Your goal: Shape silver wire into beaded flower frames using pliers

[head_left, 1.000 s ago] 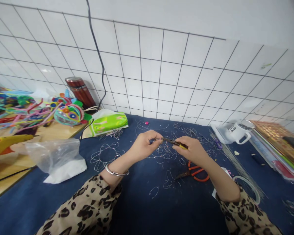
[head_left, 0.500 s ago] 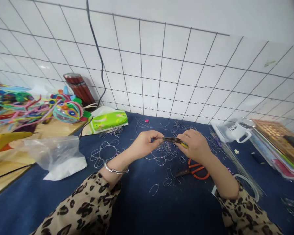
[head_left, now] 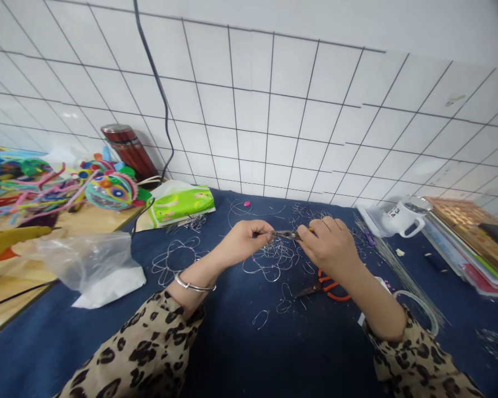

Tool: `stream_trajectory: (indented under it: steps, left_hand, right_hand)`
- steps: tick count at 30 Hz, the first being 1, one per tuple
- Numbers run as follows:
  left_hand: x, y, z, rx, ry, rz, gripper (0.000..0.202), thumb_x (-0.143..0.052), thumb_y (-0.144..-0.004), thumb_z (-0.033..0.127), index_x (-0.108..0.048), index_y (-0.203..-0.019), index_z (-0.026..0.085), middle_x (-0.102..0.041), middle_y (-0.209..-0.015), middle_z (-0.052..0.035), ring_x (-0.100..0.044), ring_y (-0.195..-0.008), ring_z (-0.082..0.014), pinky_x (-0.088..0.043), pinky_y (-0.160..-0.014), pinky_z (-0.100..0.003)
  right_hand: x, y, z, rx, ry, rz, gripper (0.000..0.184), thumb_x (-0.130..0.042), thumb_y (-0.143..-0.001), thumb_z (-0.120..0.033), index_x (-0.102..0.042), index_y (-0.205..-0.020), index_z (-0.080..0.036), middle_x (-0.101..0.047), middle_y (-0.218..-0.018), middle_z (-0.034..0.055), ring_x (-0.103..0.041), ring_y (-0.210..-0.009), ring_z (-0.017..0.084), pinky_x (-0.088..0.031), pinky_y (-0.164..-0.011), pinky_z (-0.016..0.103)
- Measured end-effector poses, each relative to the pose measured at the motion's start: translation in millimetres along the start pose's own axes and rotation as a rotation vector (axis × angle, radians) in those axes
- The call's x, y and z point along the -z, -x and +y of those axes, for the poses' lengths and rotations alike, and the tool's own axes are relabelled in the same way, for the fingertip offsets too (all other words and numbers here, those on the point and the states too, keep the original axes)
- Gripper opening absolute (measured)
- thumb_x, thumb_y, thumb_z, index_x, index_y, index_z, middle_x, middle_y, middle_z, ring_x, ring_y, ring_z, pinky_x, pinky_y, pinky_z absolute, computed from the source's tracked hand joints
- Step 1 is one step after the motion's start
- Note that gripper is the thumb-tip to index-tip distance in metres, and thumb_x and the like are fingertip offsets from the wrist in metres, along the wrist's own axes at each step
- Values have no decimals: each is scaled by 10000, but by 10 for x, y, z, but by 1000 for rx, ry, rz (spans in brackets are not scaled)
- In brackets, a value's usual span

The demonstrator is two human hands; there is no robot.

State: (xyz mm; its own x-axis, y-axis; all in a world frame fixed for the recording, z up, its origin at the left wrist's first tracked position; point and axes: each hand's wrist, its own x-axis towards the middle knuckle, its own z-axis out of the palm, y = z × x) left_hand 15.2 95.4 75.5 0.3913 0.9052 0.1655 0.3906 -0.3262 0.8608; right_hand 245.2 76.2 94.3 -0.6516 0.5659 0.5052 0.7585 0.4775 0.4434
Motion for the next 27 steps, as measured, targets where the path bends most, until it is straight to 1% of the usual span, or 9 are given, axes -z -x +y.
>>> stream_trajectory:
  steps: [6, 12, 18, 22, 27]
  left_hand:
    - [-9, 0, -15, 44, -18, 0, 145, -519, -773, 237, -645, -782, 165, -527, -606, 8, -401, -525, -85, -311, -485, -202]
    - [-1, 1, -8, 61, -22, -3, 150, -517, -771, 244, -643, -768, 162, -533, -601, 12, -405, -515, -83, -318, -492, -202]
    - [-13, -22, -48, 77, 7, 1, 151, -518, -768, 232, -650, -757, 160, -532, -581, 10, -385, -492, -79, -288, -471, -206]
    - [-23, -25, -48, 76, 38, 20, 143, -523, -758, 214, -653, -746, 157, -584, -624, -8, -435, -518, -84, -319, -495, -208]
    - [-23, -16, -15, 87, 86, 33, 147, -535, -748, 226, -661, -746, 150, -603, -596, -16, -490, -542, -101, -349, -503, -210]
  right_hand:
    - [19, 1, -36, 4, -2, -1, 132, -486, -878, -264, -571, -959, -202, -535, -767, 37, -369, -739, 169, -227, -653, 334]
    - [41, 6, -42, 10, -12, 4, 146, -486, -878, -277, -579, -956, -196, -535, -758, 36, -362, -733, 169, -224, -655, 335]
    - [-1, 7, -74, 1, -22, 8, 154, -486, -879, -275, -580, -972, -195, -534, -746, 33, -362, -731, 170, -225, -657, 336]
    - [-34, 11, -81, -13, -31, -8, 163, -475, -886, -284, -581, -972, -196, -532, -742, 32, -361, -726, 169, -224, -652, 335]
    - [-47, 18, -81, -24, -50, 11, 159, -486, -878, -284, -587, -959, -191, -530, -736, 32, -360, -716, 164, -220, -644, 331]
